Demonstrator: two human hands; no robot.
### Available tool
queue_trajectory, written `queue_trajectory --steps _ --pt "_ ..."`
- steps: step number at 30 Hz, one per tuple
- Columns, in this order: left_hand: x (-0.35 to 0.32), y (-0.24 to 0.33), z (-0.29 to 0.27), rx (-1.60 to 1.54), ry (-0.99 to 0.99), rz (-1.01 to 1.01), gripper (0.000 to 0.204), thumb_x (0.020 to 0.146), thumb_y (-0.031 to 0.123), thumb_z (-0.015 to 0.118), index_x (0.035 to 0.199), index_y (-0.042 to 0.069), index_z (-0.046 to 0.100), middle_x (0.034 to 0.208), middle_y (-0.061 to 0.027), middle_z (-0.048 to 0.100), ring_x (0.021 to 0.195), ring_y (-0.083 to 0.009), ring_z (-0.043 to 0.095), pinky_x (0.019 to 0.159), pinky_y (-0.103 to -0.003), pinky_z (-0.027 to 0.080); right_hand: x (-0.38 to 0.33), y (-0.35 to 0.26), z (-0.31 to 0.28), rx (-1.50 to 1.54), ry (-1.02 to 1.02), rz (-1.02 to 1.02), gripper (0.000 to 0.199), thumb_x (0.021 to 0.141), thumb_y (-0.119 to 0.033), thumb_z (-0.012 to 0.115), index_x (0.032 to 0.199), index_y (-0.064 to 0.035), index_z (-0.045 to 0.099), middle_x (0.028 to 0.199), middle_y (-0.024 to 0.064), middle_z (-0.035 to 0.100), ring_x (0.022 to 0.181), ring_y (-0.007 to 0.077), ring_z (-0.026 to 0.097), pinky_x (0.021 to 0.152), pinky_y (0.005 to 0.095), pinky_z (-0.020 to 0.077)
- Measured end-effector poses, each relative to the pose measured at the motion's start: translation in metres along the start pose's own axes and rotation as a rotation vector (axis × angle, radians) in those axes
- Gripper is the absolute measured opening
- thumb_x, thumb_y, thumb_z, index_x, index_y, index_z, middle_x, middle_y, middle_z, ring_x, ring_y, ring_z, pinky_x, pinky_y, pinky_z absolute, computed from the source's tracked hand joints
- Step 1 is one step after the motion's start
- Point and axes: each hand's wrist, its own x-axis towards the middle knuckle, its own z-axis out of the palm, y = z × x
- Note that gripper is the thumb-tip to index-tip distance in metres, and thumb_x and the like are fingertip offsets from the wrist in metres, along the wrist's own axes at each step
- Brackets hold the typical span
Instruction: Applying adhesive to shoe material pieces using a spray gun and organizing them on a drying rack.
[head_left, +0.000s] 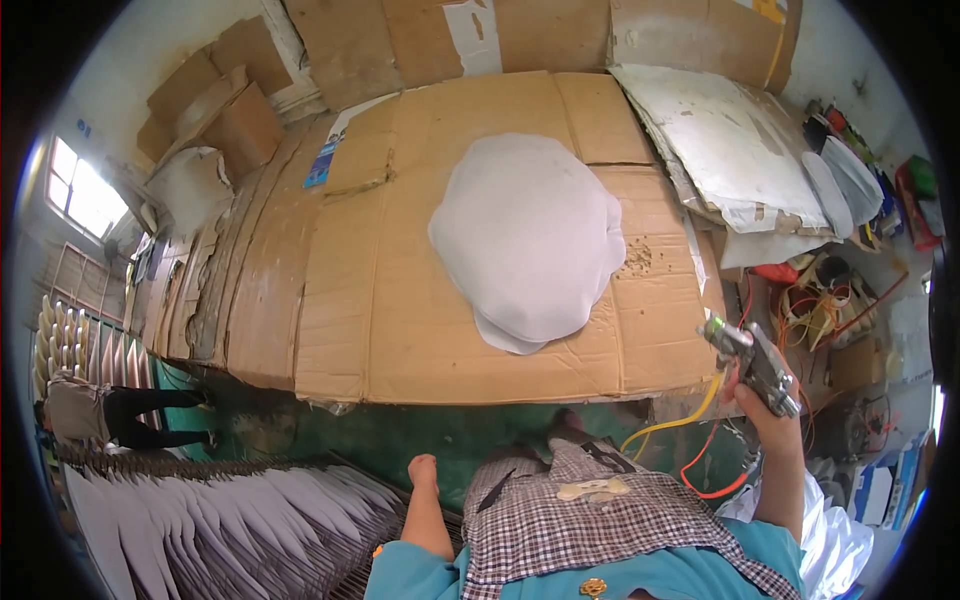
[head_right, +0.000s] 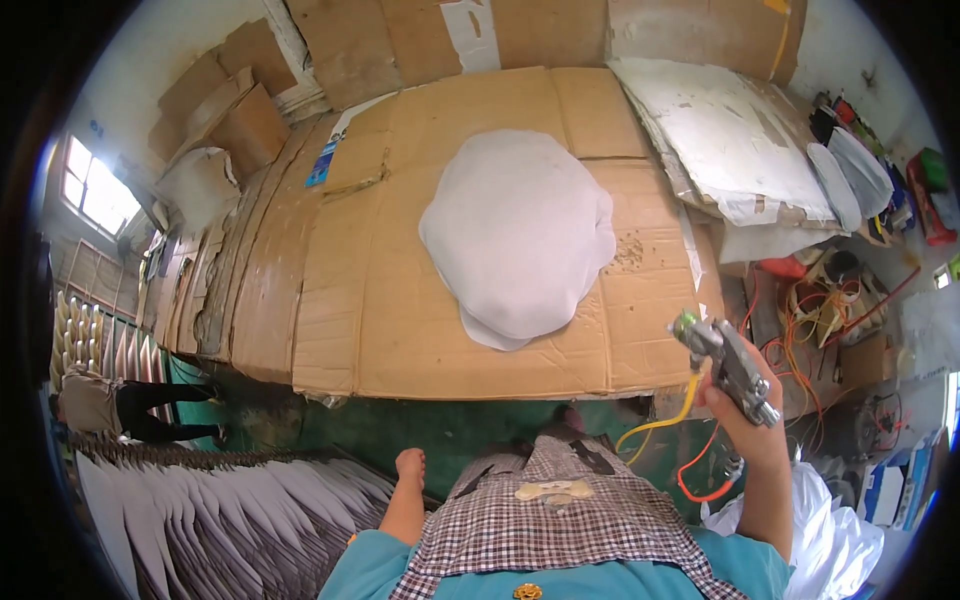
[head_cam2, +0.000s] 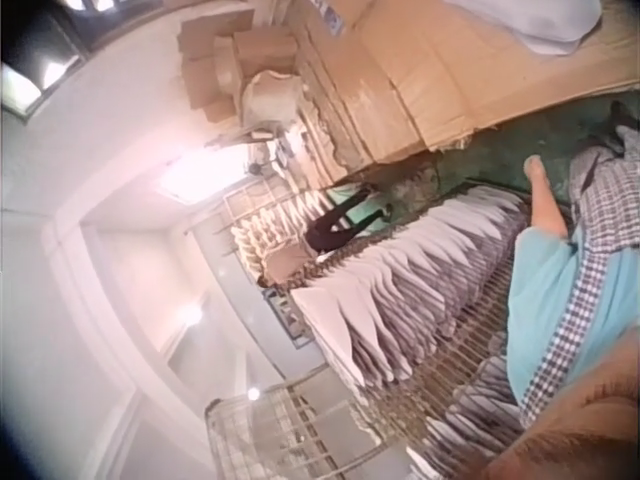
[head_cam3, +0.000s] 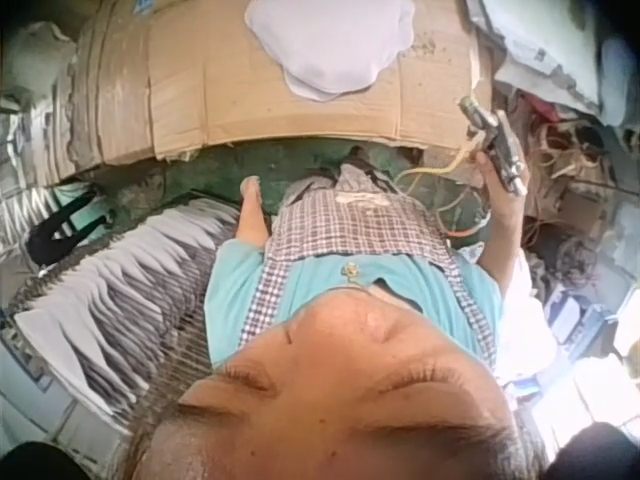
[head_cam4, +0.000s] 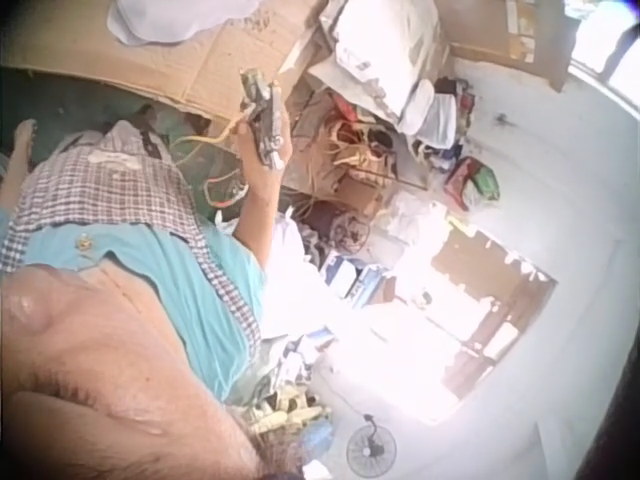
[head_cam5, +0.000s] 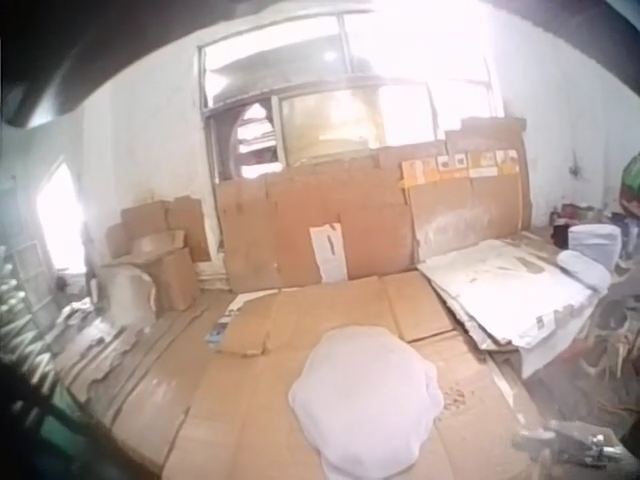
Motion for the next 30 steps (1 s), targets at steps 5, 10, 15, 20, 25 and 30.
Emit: queue_trajectory --steps 5,10,15,20,25,30 --pt "0.009 -0.011 -0.001 0.012 0.004 -0.007 0.006 0.068 0.003 0.055 0.073 0.003 0.059 0.068 -0.0047 0.056 0.062 -0.0152 0.051 0.057 -0.029 0.042 -0.02 -0.003 -0.01 -0.053 -0.183 0.063 0.055 0.073 -0.004 0.063 0.123 0.0013 0.041 0.084 0.0058 0.056 0.069 0.0112 0.054 0.063 0.0252 0.0458" --pt "0.0 -0.021 0.002 0.176 -0.047 -0.183 0.006 0.075 0.013 0.054 0.075 0.009 0.057 0.059 -0.0018 0.051 0.044 -0.0136 0.042 0.04 -0.028 0.032 -0.008 -0.004 -0.003 0.005 0.037 -0.013 0.055 0.075 -0.008 0.063 0.124 0.0024 0.039 0.078 0.0045 0.055 0.069 0.0124 0.055 0.063 0.0259 0.0464" --pt "-0.011 -0.017 -0.001 0.095 -0.05 -0.236 0.006 0.075 0.014 0.054 0.079 0.01 0.056 0.061 -0.0021 0.051 0.046 -0.0143 0.042 0.042 -0.029 0.032 -0.02 -0.009 -0.026 -0.16 0.009 0.05 0.052 0.075 -0.006 0.059 0.122 0.0024 0.041 0.078 0.004 0.054 0.069 0.0117 0.054 0.064 0.0248 0.0455" --pt "-0.016 -0.001 0.003 0.021 -0.045 -0.157 0.005 0.074 0.012 0.053 0.077 0.009 0.057 0.061 -0.002 0.051 0.045 -0.0131 0.042 0.04 -0.027 0.031 -0.036 -0.008 -0.036 -0.158 -0.133 0.128 0.051 0.072 -0.001 0.06 0.12 0.0018 0.044 0.08 0.0043 0.056 0.071 0.0107 0.054 0.065 0.0251 0.0455" --pt "0.01 0.004 0.022 -0.014 -0.026 0.134 0.006 0.073 0.009 0.054 0.078 0.007 0.058 0.061 -0.0013 0.051 0.044 -0.0103 0.042 0.037 -0.024 0.031 -0.019 -0.004 -0.015 -0.018 -0.273 0.116 0.051 0.073 0.0 0.061 0.121 0.0017 0.043 0.082 0.005 0.056 0.072 0.0116 0.055 0.065 0.0258 0.0462" --pt "-0.007 0.034 0.046 -0.002 -0.04 0.255 0.017 0.07 0.007 0.059 0.086 0.001 0.062 0.079 -0.0069 0.061 0.071 -0.017 0.057 0.067 -0.029 0.045 0.009 0.005 -0.002 -0.025 -0.129 0.019 0.052 0.076 -0.004 0.06 0.123 0.002 0.04 0.08 0.005 0.056 0.069 0.012 0.055 0.062 0.0251 0.0467"
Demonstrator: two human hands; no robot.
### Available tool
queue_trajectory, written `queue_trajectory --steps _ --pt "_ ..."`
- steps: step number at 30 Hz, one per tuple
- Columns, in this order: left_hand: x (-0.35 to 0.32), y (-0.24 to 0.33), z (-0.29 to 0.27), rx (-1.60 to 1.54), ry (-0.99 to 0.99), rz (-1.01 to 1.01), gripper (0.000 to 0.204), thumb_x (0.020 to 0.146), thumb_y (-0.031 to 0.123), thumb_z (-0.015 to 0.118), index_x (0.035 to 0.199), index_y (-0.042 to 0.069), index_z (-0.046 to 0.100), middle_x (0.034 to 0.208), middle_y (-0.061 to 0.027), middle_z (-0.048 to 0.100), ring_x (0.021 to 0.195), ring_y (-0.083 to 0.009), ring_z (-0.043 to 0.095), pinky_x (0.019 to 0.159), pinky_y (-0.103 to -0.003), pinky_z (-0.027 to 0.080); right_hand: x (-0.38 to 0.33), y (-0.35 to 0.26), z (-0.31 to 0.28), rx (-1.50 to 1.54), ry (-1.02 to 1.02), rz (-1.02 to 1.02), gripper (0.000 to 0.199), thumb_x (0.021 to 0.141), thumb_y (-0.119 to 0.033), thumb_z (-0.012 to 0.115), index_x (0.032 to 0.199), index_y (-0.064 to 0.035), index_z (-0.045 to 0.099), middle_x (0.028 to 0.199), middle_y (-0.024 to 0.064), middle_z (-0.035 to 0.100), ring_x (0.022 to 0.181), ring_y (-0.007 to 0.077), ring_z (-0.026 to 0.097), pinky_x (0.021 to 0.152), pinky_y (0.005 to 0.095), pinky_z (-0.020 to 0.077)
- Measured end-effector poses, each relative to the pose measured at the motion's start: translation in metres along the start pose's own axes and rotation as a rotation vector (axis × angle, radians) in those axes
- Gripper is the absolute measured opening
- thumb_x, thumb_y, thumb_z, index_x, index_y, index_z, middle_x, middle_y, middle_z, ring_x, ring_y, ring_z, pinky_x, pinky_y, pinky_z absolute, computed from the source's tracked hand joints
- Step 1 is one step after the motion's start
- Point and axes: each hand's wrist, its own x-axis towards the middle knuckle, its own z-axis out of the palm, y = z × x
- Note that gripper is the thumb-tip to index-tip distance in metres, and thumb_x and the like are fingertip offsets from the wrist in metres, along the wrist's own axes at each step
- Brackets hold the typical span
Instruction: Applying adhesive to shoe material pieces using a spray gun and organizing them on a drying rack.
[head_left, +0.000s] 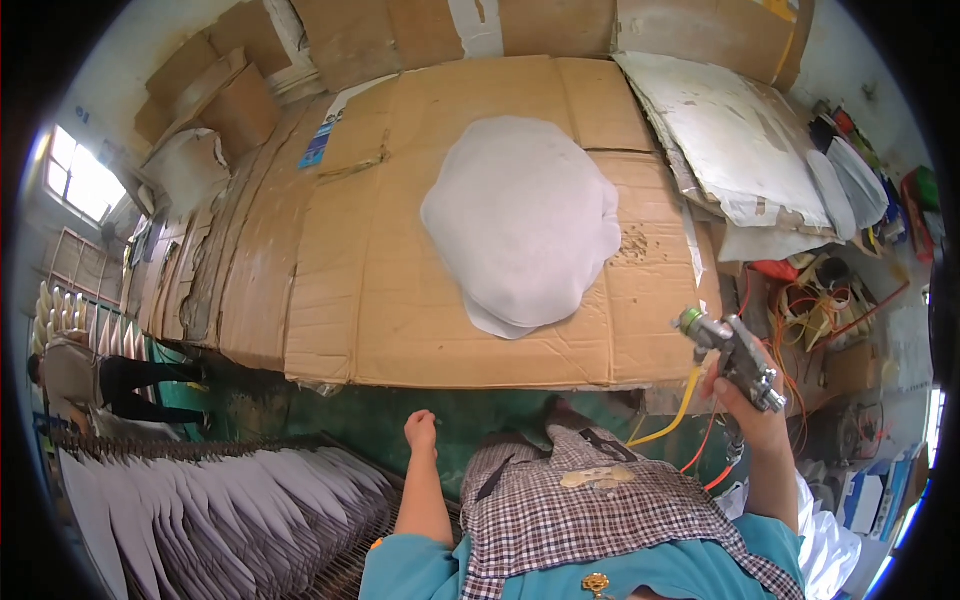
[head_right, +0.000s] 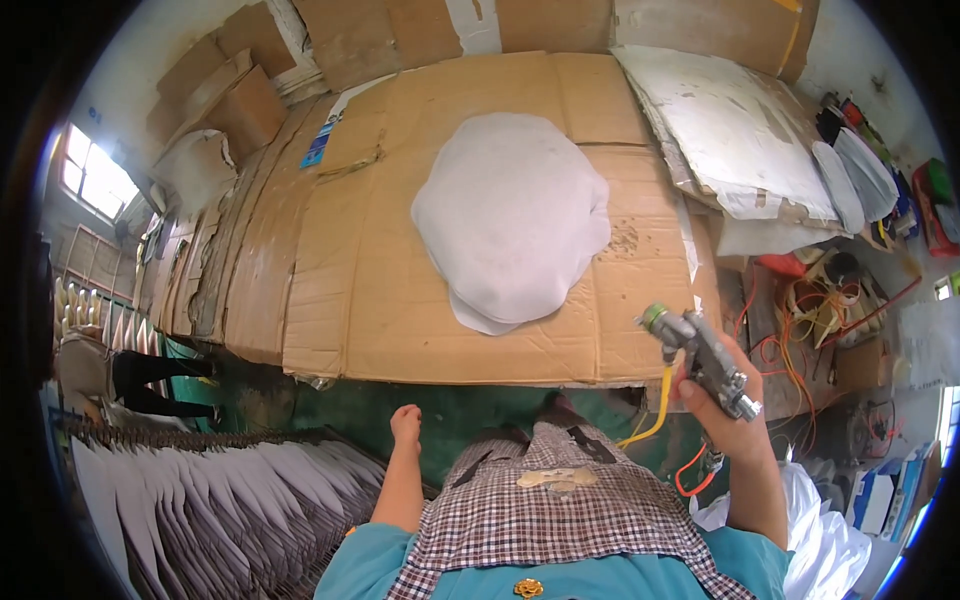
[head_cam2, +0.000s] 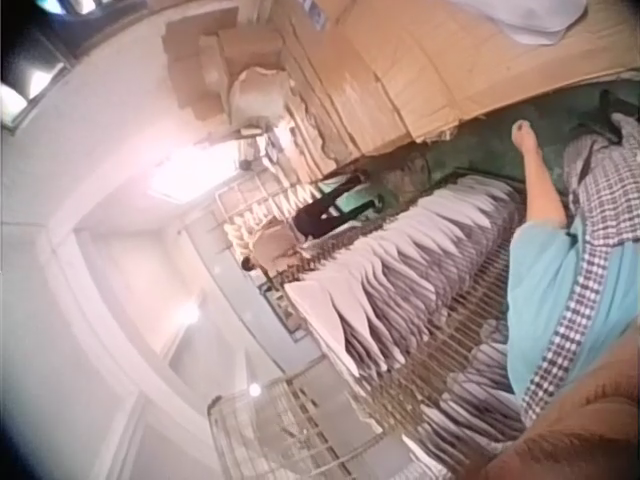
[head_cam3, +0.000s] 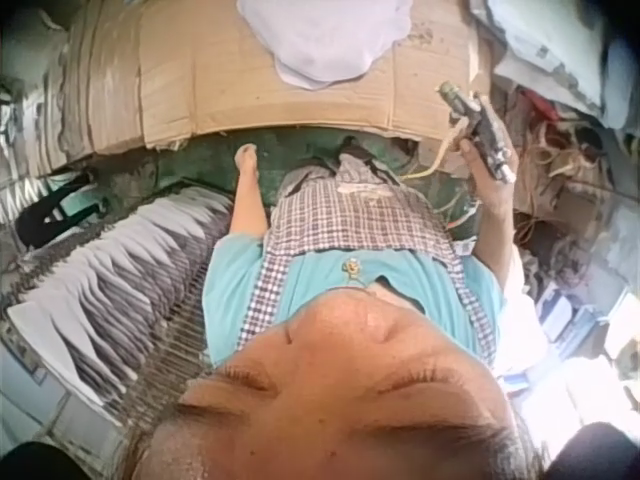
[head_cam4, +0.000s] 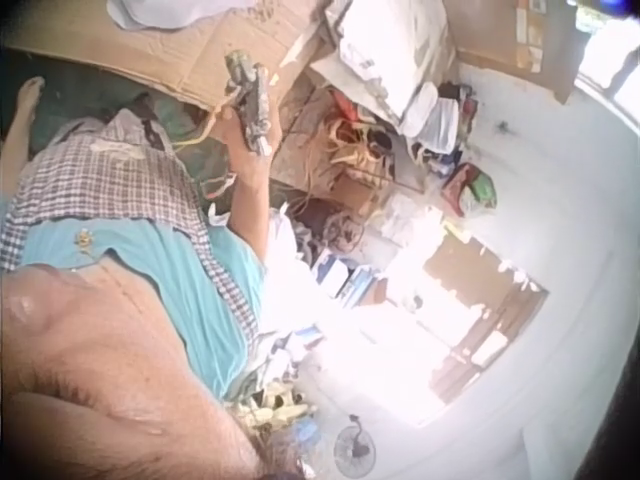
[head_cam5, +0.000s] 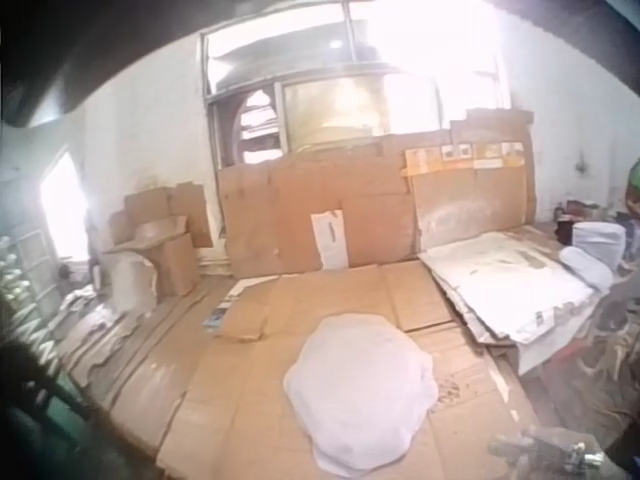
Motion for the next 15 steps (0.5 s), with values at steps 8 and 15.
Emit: queue_trajectory --steps 8,15 --pt "-0.036 0.105 0.035 0.166 0.057 0.397 0.017 0.074 0.01 0.056 0.088 0.001 0.06 0.074 -0.0077 0.061 0.069 -0.0148 0.057 0.064 -0.027 0.045 -0.009 0.001 -0.034 -0.064 -0.204 0.025 0.053 0.074 0.001 0.059 0.123 0.0023 0.04 0.08 0.0054 0.056 0.07 0.0126 0.056 0.065 0.0262 0.0467" --pt "-0.051 0.192 0.127 0.305 -0.148 0.607 0.023 0.074 0.016 0.058 0.094 0.003 0.06 0.088 -0.0136 0.062 0.083 -0.0261 0.059 0.073 -0.032 0.046 0.028 0.005 -0.014 0.11 -0.028 0.031 0.048 0.075 0.0 0.058 0.12 0.002 0.042 0.08 0.0063 0.056 0.071 0.0132 0.056 0.065 0.0262 0.048"
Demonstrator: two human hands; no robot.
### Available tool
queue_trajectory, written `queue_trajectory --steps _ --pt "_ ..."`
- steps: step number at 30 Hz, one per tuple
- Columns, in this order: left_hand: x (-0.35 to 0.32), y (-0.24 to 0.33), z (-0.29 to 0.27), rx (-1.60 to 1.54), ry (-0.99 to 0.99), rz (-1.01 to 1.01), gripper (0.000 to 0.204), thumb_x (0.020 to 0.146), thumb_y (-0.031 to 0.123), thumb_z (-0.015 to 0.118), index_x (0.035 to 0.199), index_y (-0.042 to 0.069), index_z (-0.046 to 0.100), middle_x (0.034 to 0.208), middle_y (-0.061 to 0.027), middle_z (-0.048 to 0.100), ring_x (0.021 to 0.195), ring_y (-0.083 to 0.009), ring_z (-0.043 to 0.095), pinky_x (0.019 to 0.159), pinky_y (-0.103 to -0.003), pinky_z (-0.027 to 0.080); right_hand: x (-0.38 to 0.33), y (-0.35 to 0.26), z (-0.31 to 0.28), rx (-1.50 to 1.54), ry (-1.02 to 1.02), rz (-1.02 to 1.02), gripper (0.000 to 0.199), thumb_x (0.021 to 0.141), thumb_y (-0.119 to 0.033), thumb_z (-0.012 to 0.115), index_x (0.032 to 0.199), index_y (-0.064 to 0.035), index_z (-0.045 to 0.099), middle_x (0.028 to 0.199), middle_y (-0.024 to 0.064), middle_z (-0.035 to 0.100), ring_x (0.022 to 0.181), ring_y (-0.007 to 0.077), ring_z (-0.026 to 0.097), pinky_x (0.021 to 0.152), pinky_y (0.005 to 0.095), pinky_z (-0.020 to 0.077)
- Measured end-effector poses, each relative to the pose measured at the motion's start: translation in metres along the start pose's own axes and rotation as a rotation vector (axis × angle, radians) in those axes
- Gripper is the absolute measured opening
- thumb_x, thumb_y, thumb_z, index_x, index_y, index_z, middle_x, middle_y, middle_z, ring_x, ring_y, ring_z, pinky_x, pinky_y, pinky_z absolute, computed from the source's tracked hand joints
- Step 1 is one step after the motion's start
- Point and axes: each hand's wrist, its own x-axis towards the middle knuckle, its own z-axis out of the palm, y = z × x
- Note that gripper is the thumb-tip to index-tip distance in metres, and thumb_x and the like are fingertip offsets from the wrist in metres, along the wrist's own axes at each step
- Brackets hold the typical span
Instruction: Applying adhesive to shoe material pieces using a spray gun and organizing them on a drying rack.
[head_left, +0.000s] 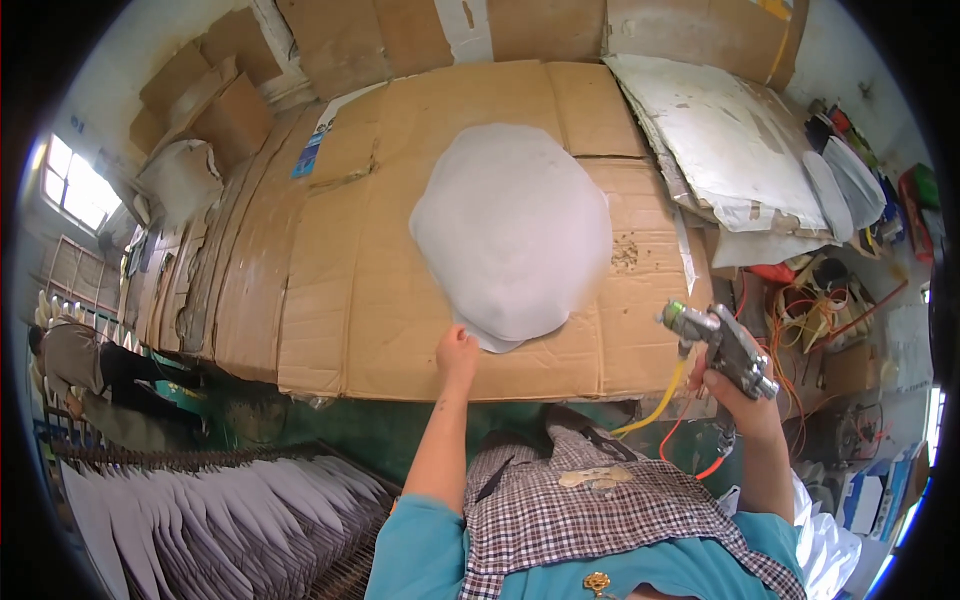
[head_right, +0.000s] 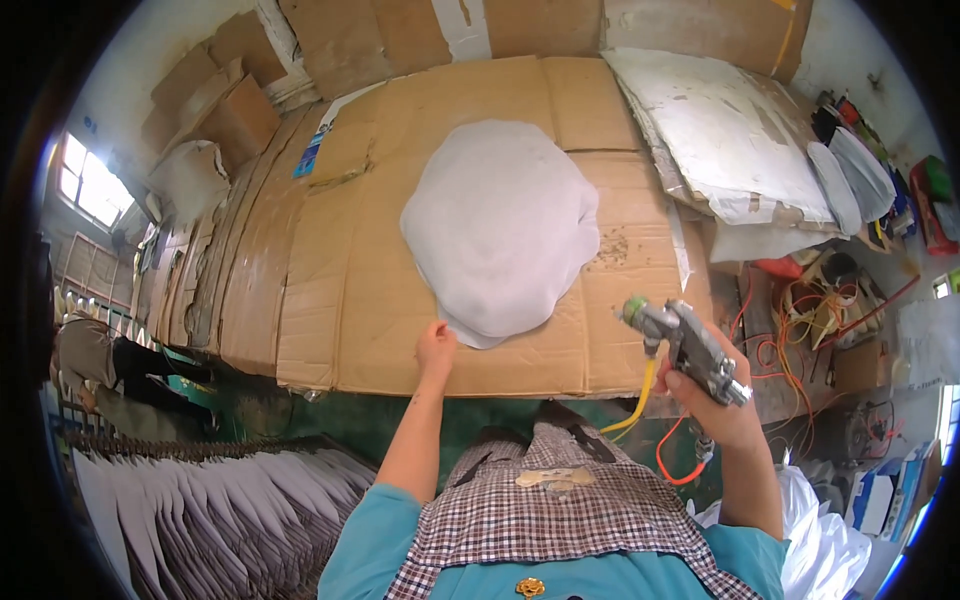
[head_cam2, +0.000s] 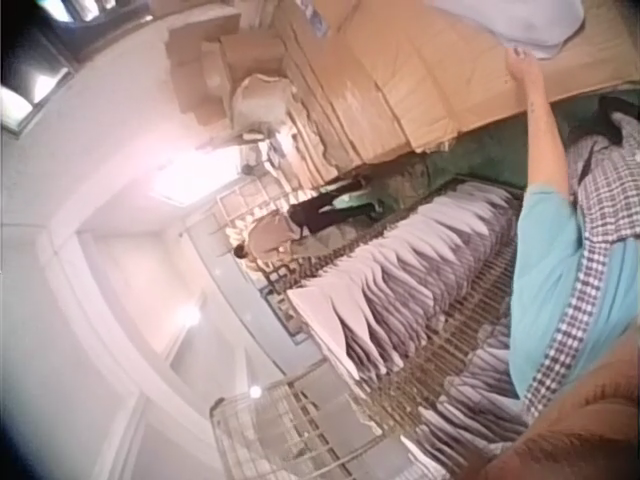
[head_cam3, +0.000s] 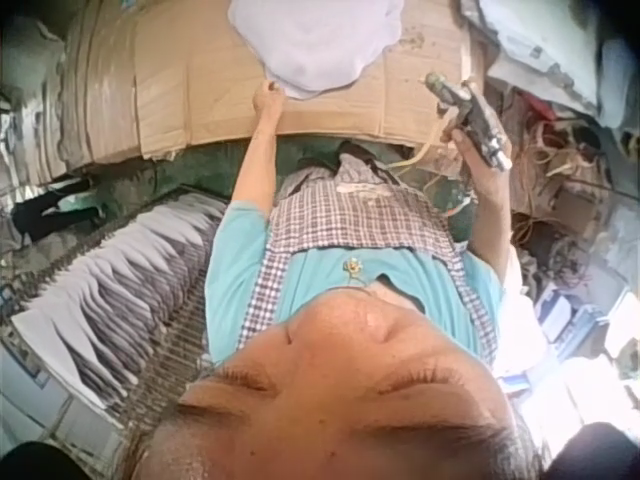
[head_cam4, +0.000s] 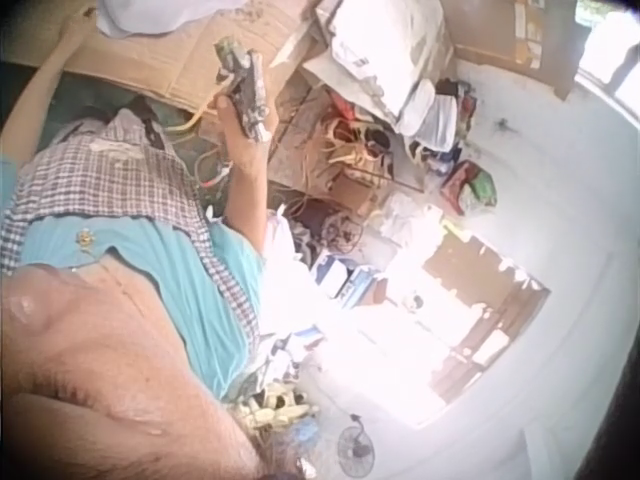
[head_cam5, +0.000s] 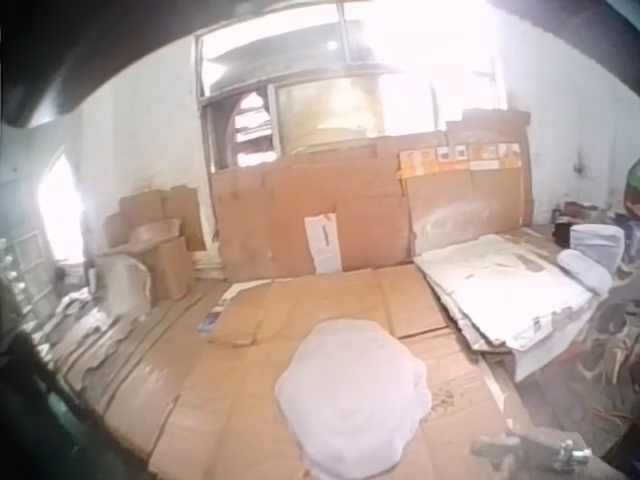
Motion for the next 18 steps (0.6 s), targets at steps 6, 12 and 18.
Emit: queue_trajectory --steps 6,12,18 --pt "0.017 0.014 0.039 0.139 0.02 -0.022 0.045 0.072 0.022 0.061 0.109 0.0 0.05 0.11 -0.0212 0.053 0.102 -0.0337 0.051 0.088 -0.04 0.04 0.01 0.001 -0.02 -0.043 0.169 0.014 0.049 0.075 -0.003 0.059 0.12 0.0023 0.042 0.078 0.0058 0.055 0.07 0.0142 0.056 0.065 0.0271 0.0475" --pt "0.019 0.017 0.055 0.126 0.086 -0.158 0.046 0.069 0.021 0.064 0.106 -0.002 0.049 0.106 -0.0228 0.054 0.097 -0.0358 0.053 0.084 -0.04 0.042 -0.013 0.006 -0.045 -0.066 0.033 0.005 0.052 0.074 -0.005 0.062 0.122 0.0025 0.041 0.076 0.0062 0.055 0.067 0.0136 0.056 0.063 0.0268 0.0472" --pt "0.023 0.017 0.058 0.122 0.15 -0.131 0.024 0.066 0.021 0.066 0.073 0.002 0.054 0.071 -0.0142 0.06 0.071 -0.0323 0.059 0.066 -0.04 0.046 -0.017 0.0 -0.053 -0.001 0.048 -0.004 0.053 0.073 -0.007 0.063 0.12 0.0031 0.041 0.078 0.0079 0.056 0.07 0.0152 0.057 0.064 0.0276 0.0471"
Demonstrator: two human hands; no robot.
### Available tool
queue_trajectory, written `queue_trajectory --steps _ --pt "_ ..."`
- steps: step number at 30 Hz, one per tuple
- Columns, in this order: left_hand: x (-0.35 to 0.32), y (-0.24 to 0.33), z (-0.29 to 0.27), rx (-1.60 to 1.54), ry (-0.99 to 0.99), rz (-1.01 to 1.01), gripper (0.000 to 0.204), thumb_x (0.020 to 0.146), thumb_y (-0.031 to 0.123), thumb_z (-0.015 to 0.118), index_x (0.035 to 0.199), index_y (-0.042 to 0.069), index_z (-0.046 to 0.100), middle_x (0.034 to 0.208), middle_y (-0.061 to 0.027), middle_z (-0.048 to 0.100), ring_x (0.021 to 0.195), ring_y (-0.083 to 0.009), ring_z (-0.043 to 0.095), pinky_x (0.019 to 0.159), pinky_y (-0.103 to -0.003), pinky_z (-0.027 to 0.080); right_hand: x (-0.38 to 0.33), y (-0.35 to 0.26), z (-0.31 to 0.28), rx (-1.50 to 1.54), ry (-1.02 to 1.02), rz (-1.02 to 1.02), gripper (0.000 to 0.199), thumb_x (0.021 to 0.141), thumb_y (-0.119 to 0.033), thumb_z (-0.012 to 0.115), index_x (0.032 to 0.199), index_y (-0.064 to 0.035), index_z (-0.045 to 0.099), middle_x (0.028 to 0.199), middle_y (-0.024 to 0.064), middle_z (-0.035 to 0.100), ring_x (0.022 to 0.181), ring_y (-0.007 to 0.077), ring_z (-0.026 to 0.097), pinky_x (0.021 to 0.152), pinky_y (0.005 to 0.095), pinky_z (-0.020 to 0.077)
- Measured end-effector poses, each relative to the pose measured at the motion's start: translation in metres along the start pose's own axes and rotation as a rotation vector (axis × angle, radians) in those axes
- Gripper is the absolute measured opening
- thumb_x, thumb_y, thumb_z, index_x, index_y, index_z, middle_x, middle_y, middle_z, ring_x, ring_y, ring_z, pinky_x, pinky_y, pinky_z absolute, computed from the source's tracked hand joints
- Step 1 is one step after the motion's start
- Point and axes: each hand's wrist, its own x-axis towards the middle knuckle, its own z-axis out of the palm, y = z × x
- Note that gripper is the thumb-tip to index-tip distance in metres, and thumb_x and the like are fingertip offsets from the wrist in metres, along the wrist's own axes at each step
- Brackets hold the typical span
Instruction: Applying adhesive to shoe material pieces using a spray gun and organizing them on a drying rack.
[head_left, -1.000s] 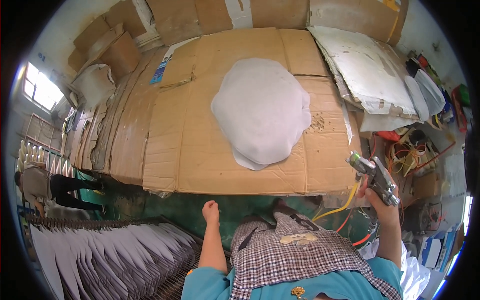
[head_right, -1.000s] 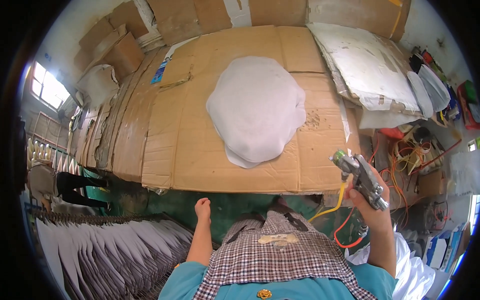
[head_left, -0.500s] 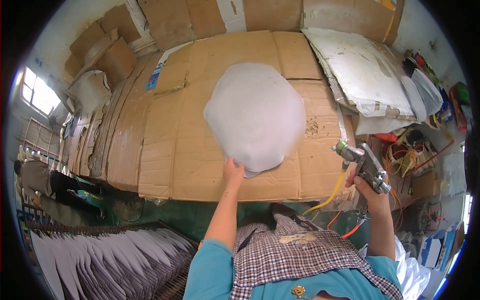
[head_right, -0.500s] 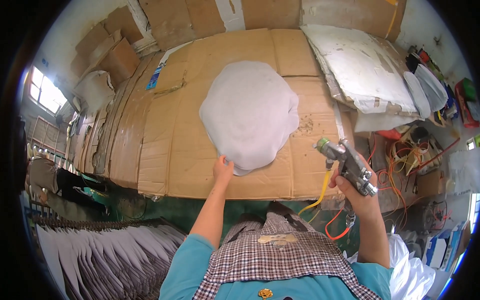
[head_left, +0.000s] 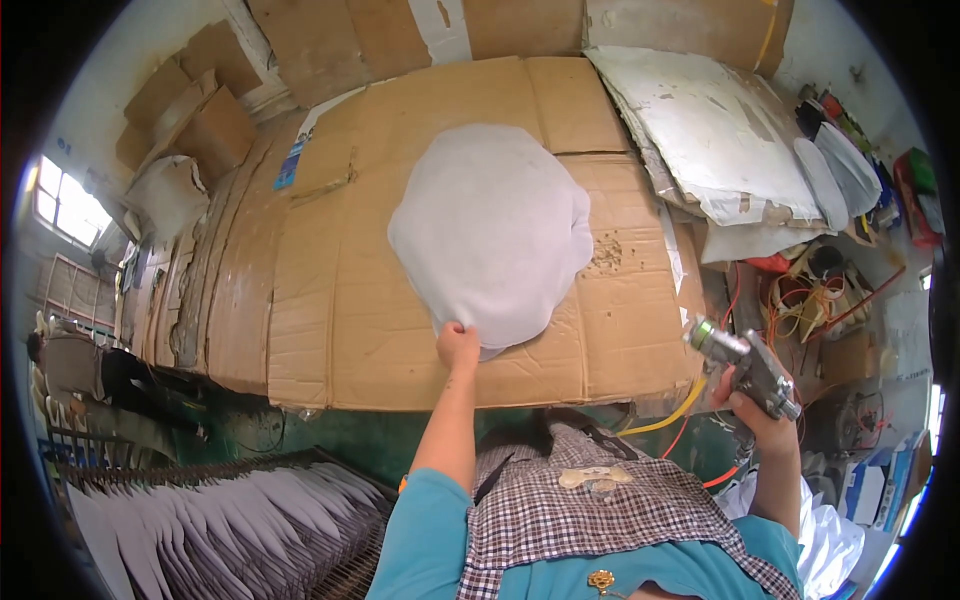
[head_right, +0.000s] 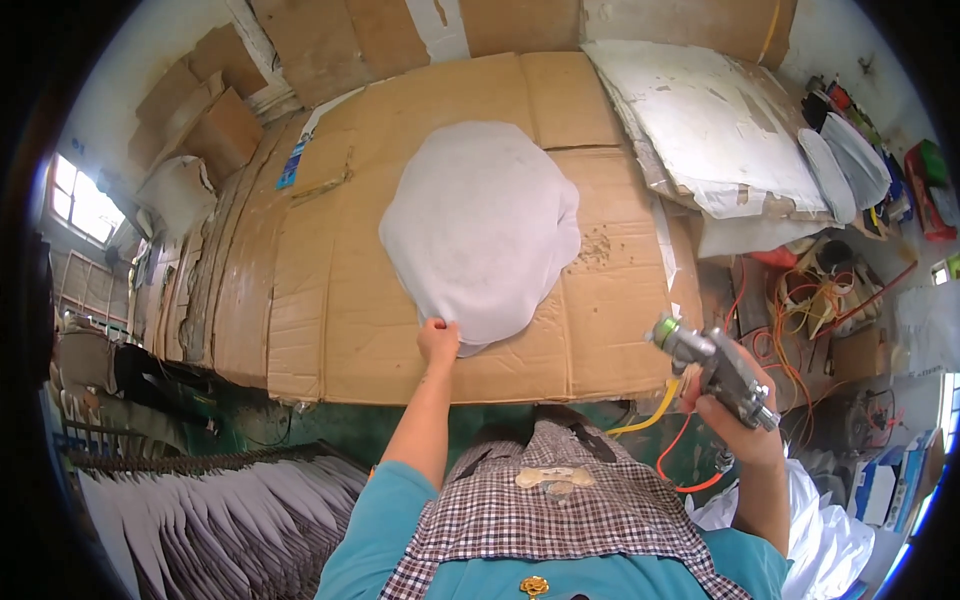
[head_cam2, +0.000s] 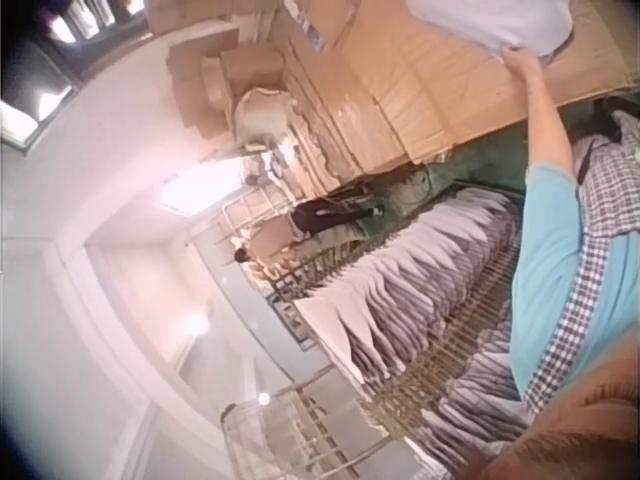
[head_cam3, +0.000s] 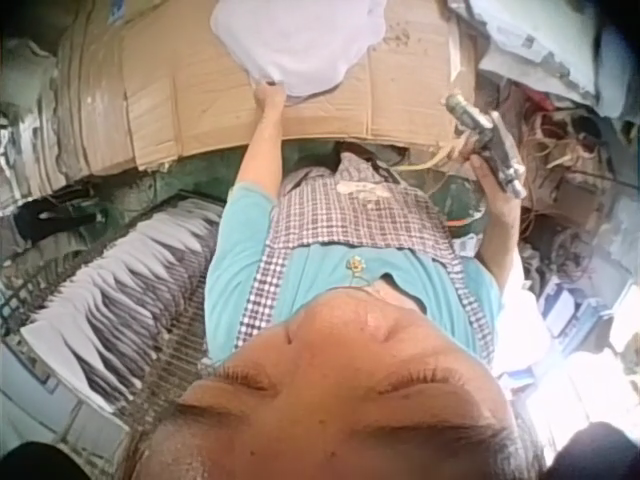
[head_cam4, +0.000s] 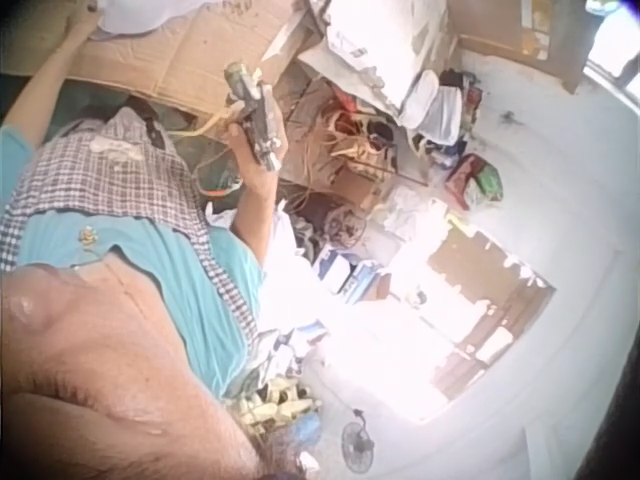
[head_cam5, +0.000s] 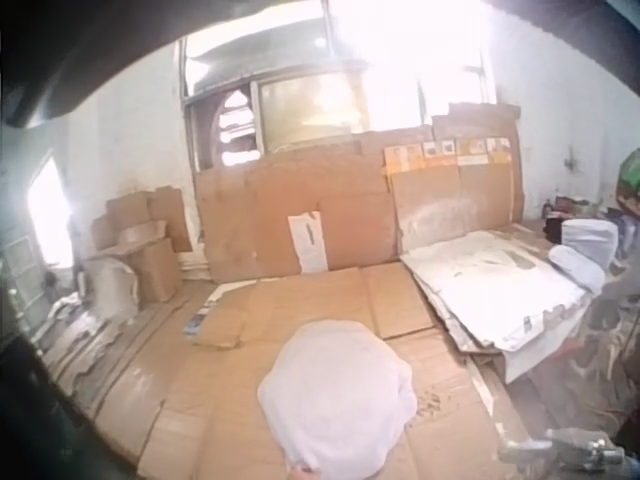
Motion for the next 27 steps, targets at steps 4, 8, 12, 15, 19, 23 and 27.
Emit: queue_trajectory --steps 4,8,12,15,19,23,27 --pt "0.002 -0.002 -0.003 -0.075 -0.001 -0.074 0.022 0.067 0.023 0.065 0.067 0.004 0.055 0.066 -0.0133 0.059 0.068 -0.0306 0.059 0.063 -0.039 0.046 -0.012 0.002 -0.01 -0.102 -0.045 -0.02 0.054 0.073 -0.006 0.061 0.122 0.0025 0.039 0.078 0.0078 0.056 0.069 0.0145 0.056 0.065 0.0276 0.0468" --pt "-0.004 0.003 -0.01 -0.007 -0.018 -0.079 0.023 0.072 0.027 0.06 0.07 0.004 0.06 0.071 -0.0149 0.062 0.071 -0.0315 0.06 0.063 -0.041 0.046 -0.011 -0.006 -0.022 -0.097 0.1 0.056 0.056 0.07 -0.002 0.062 0.122 0.0016 0.041 0.081 0.0081 0.057 0.071 0.0153 0.058 0.064 0.0283 0.0478" --pt "-0.01 0.016 -0.024 0.21 -0.078 0.072 0.026 0.077 0.028 0.054 0.074 0.004 0.064 0.075 -0.0168 0.062 0.073 -0.033 0.06 0.065 -0.043 0.046 -0.021 -0.002 -0.033 -0.123 -0.178 0.045 0.054 0.071 -0.003 0.062 0.121 0.0011 0.042 0.081 0.0082 0.057 0.07 0.015 0.058 0.062 0.0288 0.0478" --pt "-0.011 0.019 -0.028 0.255 -0.1 0.138 0.034 0.079 0.031 0.05 0.074 0.0 0.064 0.075 -0.0193 0.061 0.071 -0.0374 0.058 0.064 -0.043 0.047 -0.013 -0.004 -0.014 -0.068 -0.223 0.044 0.053 0.073 -0.003 0.062 0.121 0.0024 0.041 0.081 0.0082 0.057 0.07 0.0146 0.058 0.064 0.0283 0.0477" --pt "-0.005 0.027 -0.029 0.34 -0.066 0.203 0.031 0.078 0.027 0.051 0.071 0.0 0.063 0.071 -0.0188 0.061 0.07 -0.0367 0.059 0.063 -0.042 0.047 0.007 0.004 0.001 -0.028 -0.092 -0.019 0.052 0.074 -0.004 0.061 0.121 0.0034 0.041 0.081 0.0085 0.058 0.07 0.0147 0.057 0.064 0.0276 0.0477" --pt "0.001 0.031 -0.033 -0.258 -0.348 -0.201 0.02 0.078 0.018 0.052 0.074 0.0 0.06 0.068 -0.0132 0.062 0.069 -0.0279 0.062 0.058 -0.038 0.049 0.007 0.006 -0.003 -0.034 0.132 0.012 0.052 0.073 -0.007 0.063 0.12 0.0029 0.041 0.079 0.0078 0.057 0.068 0.0147 0.057 0.063 0.027 0.0477" --pt "0.005 0.015 -0.017 -0.859 -0.294 -0.484 0.02 0.078 0.013 0.054 0.092 0.0 0.054 0.082 -0.0109 0.06 0.078 -0.0242 0.061 0.062 -0.038 0.05 -0.002 0.003 -0.008 -0.075 -0.003 0.041 0.055 0.073 -0.01 0.065 0.12 0.0022 0.042 0.079 0.0079 0.057 0.069 0.0149 0.057 0.062 0.0273 0.0478"
